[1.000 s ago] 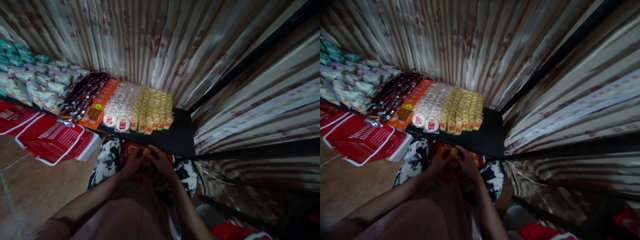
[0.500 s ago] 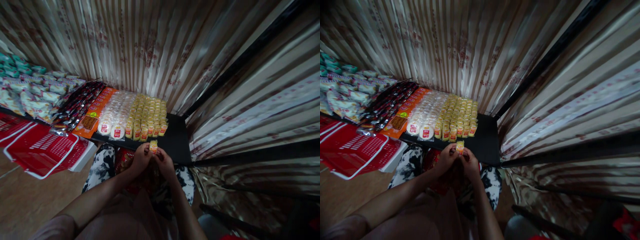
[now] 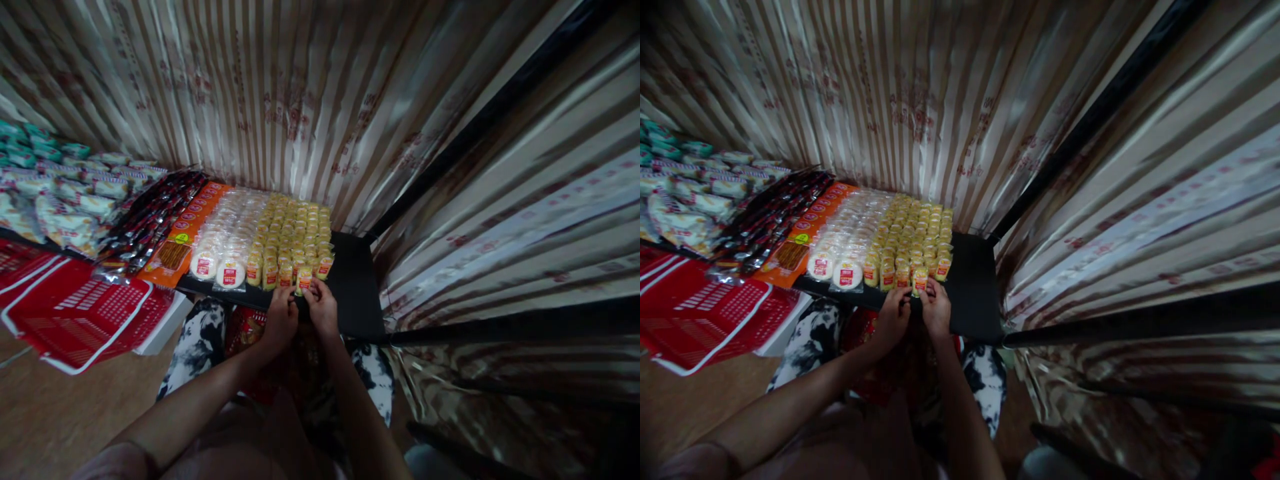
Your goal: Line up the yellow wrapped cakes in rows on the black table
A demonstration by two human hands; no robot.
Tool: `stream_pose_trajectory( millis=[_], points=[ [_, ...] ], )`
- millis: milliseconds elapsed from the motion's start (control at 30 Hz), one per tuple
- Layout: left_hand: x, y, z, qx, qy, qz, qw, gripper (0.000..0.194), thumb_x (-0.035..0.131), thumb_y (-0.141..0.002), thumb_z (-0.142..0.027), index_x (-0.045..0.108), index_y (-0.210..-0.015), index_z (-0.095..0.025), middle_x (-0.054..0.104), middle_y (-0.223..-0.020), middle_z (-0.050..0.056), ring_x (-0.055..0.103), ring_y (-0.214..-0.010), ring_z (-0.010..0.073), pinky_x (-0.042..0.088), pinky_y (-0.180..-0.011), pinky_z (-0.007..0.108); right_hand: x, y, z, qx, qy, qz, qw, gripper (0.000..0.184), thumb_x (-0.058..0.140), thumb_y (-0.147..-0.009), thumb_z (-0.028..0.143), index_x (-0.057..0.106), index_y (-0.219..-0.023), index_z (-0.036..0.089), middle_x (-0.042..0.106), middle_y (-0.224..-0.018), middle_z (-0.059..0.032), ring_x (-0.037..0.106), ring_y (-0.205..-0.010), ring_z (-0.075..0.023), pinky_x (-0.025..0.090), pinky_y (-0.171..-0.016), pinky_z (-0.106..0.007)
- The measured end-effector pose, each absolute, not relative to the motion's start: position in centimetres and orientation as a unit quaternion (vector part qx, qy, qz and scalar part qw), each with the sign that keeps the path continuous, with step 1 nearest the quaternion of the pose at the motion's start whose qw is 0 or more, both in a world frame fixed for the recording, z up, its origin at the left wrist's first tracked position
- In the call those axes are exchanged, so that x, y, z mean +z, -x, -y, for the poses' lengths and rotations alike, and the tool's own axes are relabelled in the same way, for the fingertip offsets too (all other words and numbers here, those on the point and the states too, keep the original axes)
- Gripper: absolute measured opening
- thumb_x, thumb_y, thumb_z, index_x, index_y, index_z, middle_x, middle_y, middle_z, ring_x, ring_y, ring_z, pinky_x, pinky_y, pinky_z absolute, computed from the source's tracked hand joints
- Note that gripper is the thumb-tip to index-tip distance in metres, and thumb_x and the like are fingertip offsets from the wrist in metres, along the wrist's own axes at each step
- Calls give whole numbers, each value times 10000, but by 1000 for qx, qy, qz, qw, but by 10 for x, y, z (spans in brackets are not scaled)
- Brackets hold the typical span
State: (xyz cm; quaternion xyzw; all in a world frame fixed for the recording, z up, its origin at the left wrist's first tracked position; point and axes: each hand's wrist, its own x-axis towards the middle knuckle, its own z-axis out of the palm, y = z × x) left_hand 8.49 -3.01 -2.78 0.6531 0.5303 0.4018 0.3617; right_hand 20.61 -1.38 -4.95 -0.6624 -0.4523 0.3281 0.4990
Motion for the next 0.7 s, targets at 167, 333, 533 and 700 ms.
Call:
stream_pose_trajectory(
  millis=[167, 333, 533, 700],
  points=[
    [-37, -82, 22, 388, -652, -546, 355, 444, 396, -741, -27, 535, -1146, -142, 555, -1093, 105, 541, -998, 187, 439, -954, 375, -50, -201, 11, 297, 672, 468, 491, 396, 547, -747, 349, 540, -1085, 142, 621, -1005, -111, 624, -868, -183, 530, -750, -303],
    [-40, -79, 18, 384, -652, -551, 352, 486, 396, -731, -16, 538, -1173, -159, 563, -1110, 100, 506, -1102, 206, 413, -994, 385, -47, -195, 10, 259, 693, 484, 468, 271, 535, -769, 350, 514, -977, 178, 629, -939, -80, 619, -841, -177, 517, -700, -285],
    [-41, -77, 17, 383, -650, -552, 355, 497, 395, -728, -6, 553, -1170, -170, 567, -1110, 94, 503, -1107, 203, 413, -996, 381, -49, -191, 12, 167, 728, 502, 436, 247, 522, -791, 385, 547, -923, 177, 587, -909, -73, 566, -743, -157, 484, -739, -299],
    [-44, -76, 15, 373, -657, -554, 349, 485, 398, -728, -9, 558, -1160, -162, 566, -1079, 95, 524, -1058, 199, 431, -969, 377, -51, -190, 8, 191, 718, 501, 444, 258, 511, -803, 378, 548, -952, 171, 588, -887, -58, 557, -701, -135, 484, -700, -259]
  ],
)
